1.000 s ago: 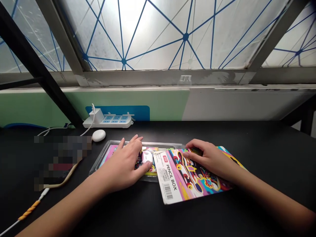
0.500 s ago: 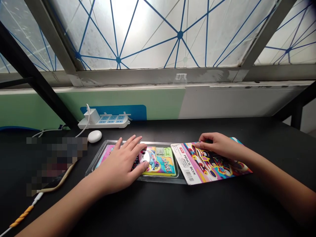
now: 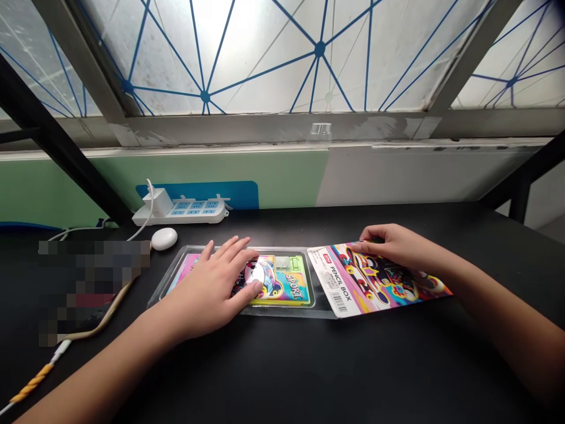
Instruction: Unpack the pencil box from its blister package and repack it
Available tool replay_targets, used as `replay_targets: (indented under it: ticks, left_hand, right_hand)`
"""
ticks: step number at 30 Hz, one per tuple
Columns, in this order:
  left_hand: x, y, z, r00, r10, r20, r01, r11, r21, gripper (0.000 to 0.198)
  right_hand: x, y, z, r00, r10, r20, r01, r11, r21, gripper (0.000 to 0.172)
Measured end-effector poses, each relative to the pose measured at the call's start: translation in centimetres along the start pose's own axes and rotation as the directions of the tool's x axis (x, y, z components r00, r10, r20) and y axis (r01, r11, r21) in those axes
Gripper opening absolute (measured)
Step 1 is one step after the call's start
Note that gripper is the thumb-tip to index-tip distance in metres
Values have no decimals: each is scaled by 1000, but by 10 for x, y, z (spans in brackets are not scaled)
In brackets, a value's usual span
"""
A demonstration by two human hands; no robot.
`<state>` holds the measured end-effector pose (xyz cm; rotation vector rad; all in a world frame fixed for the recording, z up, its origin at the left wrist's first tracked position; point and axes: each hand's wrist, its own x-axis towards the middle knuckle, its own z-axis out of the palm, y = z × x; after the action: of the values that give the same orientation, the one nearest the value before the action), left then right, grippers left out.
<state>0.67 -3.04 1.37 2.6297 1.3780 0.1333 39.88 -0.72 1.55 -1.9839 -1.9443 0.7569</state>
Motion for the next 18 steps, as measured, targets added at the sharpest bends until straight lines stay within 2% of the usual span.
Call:
replay_targets:
  ticks: [4, 11, 15, 18]
  left_hand:
    - [0, 2, 0, 1000, -11, -7, 11, 1000, 2, 56]
    - [0, 4, 3, 999, -24, -36, 24, 1000, -13, 53]
    - [1, 4, 2, 999, -28, -22, 27, 1000, -12, 53]
    - [0, 4, 3, 999, -24, -27, 24, 1000, 2, 53]
  right_hand:
    - [-4, -5, 1, 999, 33, 1, -33, 999, 25, 58]
    - [-6, -12, 18, 999, 30, -38, -29, 999, 36, 53]
    - [-6, -11, 17, 999, 41, 10, -42, 995, 87, 52]
    - [-6, -10, 14, 997, 53, 49, -56, 997, 62, 50]
